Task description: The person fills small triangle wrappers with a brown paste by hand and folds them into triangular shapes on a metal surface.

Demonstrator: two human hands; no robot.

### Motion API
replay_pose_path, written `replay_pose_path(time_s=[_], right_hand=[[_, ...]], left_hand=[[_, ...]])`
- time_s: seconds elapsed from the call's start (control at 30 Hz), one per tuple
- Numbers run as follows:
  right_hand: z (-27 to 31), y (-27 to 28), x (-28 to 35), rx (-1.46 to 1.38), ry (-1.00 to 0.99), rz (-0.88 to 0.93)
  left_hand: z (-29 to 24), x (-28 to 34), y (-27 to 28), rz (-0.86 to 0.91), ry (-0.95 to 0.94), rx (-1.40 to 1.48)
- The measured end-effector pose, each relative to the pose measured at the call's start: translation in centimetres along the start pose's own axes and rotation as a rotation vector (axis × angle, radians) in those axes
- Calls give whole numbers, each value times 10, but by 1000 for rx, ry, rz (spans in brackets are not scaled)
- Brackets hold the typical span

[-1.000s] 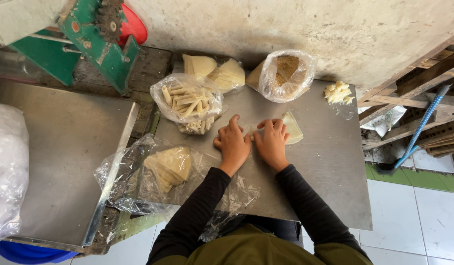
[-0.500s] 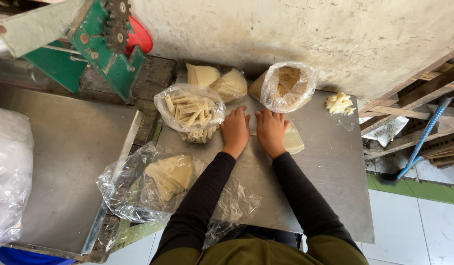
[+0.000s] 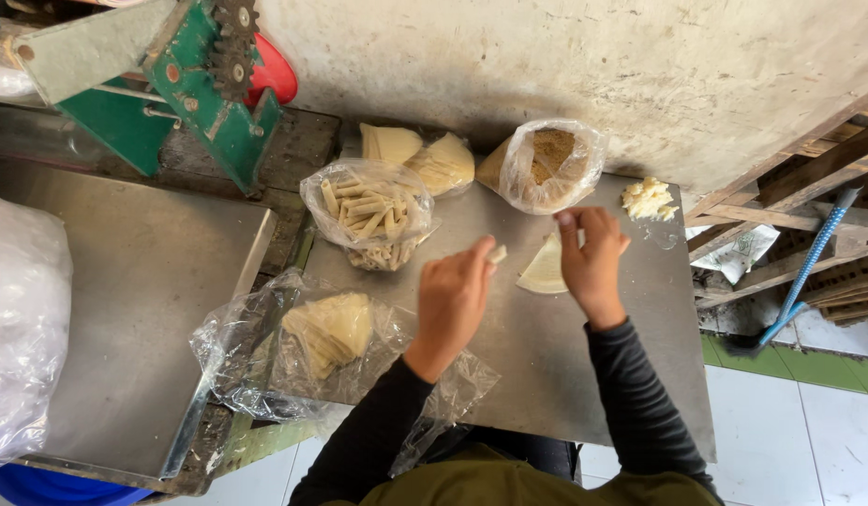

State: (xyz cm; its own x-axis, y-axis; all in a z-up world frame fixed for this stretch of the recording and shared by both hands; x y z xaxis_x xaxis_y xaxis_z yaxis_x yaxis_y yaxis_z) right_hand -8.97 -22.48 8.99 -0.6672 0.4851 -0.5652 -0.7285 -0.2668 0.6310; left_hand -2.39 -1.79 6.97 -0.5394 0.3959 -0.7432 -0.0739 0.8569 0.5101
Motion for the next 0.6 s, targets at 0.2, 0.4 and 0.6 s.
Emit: replay_pose_path(time_s=[0.2,0.4,0.6], right_hand=[[-26,0,-42,54,34,-2],[-25,-17,-69,178,165,143],[-41,-35,-77,-63,-7,298]], left_hand=[[71,-52,73,-152,202,-404],[90,-53,103,-289,251,-736],[138,-27,106,90,768,-158]])
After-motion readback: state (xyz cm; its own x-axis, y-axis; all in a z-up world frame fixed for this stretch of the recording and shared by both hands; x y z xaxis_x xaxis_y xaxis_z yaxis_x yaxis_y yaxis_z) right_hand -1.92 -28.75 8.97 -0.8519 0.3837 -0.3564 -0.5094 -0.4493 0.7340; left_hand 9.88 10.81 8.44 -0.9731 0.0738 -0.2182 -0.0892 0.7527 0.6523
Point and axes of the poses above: each hand's wrist, its own x-axis away from the middle knuckle, its own y-axis out of the back of the hand, z = x × y, the point moved 4 cm from there along -x, towards the middle knuckle
